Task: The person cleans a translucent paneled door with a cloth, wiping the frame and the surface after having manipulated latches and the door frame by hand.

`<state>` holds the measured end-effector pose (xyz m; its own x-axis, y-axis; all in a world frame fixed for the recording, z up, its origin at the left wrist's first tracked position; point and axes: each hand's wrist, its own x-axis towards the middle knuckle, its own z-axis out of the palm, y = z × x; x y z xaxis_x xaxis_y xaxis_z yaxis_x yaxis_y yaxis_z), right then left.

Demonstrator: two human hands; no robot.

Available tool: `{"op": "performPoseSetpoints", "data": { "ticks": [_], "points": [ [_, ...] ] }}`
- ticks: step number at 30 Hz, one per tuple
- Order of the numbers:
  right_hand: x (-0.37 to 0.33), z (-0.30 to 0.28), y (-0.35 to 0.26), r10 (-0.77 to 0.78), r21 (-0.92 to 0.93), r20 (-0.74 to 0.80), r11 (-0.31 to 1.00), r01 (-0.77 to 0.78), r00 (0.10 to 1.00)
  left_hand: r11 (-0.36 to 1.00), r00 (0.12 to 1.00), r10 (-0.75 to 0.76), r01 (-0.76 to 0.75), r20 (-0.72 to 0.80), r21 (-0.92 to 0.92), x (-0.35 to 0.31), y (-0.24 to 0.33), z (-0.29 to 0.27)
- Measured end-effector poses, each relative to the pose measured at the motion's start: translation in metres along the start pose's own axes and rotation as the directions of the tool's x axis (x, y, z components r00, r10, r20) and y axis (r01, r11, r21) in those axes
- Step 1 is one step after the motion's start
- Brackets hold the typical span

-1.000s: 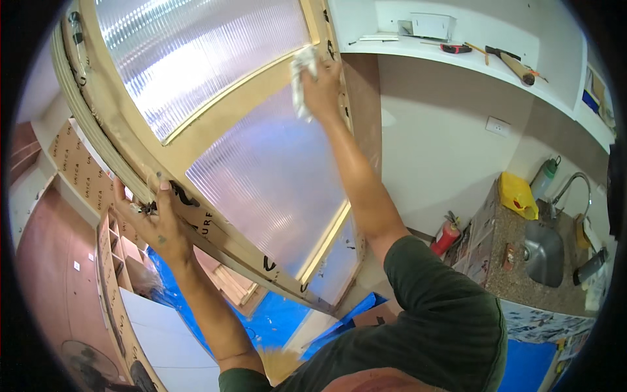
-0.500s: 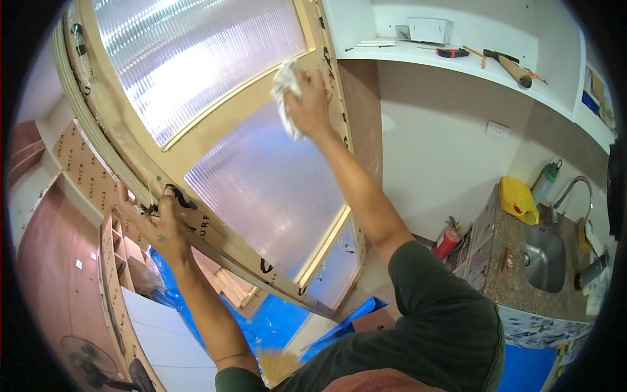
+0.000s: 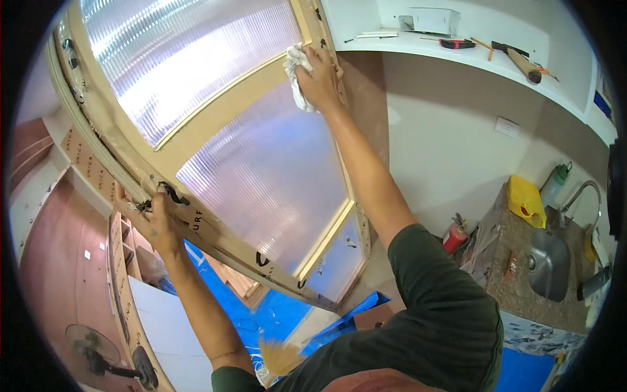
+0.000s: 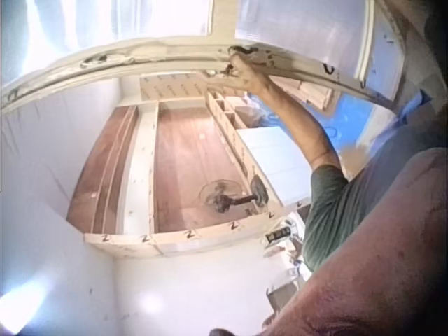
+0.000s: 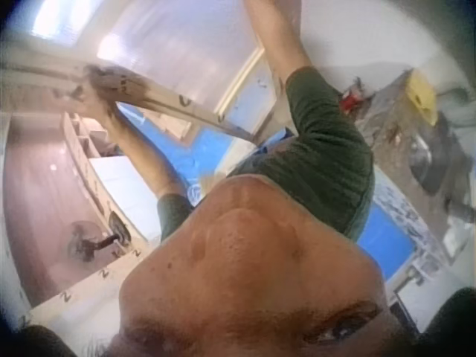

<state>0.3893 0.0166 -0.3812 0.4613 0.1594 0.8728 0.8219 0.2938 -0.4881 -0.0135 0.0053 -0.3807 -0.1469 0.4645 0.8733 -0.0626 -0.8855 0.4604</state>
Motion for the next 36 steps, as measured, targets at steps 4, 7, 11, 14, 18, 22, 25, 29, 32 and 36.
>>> {"op": "performPoseSetpoints", "data": {
  "ticks": [4, 7, 11, 14, 18, 22, 25, 29, 32, 36],
  "points": [
    [-0.032, 0.011, -0.017, -0.165, -0.107, 0.054, 0.980, 0.170, 0.985, 0.999, 0.999, -0.024, 0.025, -0.026, 0.044, 0.000, -0.004, -0.004],
    [-0.025, 0.002, -0.007, -0.156, -0.152, 0.050, 0.975, 0.162, 0.986, 0.999, 0.999, -0.052, 0.052, -0.002, -0.010, 0.000, -0.011, -0.013],
    [-0.003, 0.002, 0.017, -0.102, -0.093, -0.028, 0.991, 0.099, 0.994, 1.000, 1.000, -0.019, 0.019, -0.013, 0.008, 0.002, -0.009, -0.005],
    [-0.025, 0.007, -0.004, -0.208, -0.107, 0.077, 0.971, 0.215, 0.975, 0.998, 0.998, -0.059, 0.059, -0.025, 0.002, -0.002, -0.006, -0.006],
    [-0.024, -0.002, 0.007, -0.229, -0.059, 0.106, 0.970, 0.236, 0.968, 0.997, 0.997, -0.072, 0.072, 0.003, -0.021, -0.002, -0.004, -0.010],
    [0.011, 0.000, 0.027, -0.055, -0.024, 0.007, 0.998, 0.055, 0.998, 1.000, 1.000, -0.009, 0.009, -0.017, -0.017, 0.001, -0.004, 0.002],
    [-0.028, 0.008, -0.021, -0.120, -0.010, 0.066, 0.993, 0.121, 0.991, 0.998, 0.998, -0.055, 0.054, -0.031, -0.037, -0.003, 0.005, 0.003],
    [-0.046, 0.007, -0.023, -0.379, -0.063, 0.086, 0.921, 0.385, 0.921, 0.995, 0.996, -0.085, 0.085, -0.012, -0.045, -0.006, 0.011, 0.004],
    [-0.002, 0.001, 0.015, 0.055, 0.043, -0.015, 0.998, -0.054, 0.998, 0.998, 0.997, -0.070, 0.070, -0.038, -0.001, -0.004, 0.012, 0.005],
    [-0.008, 0.015, 0.001, -0.036, -0.024, -0.031, 0.999, 0.036, 0.999, 0.998, 0.998, -0.049, 0.048, -0.026, -0.046, -0.003, 0.006, 0.003]
  ]
}}
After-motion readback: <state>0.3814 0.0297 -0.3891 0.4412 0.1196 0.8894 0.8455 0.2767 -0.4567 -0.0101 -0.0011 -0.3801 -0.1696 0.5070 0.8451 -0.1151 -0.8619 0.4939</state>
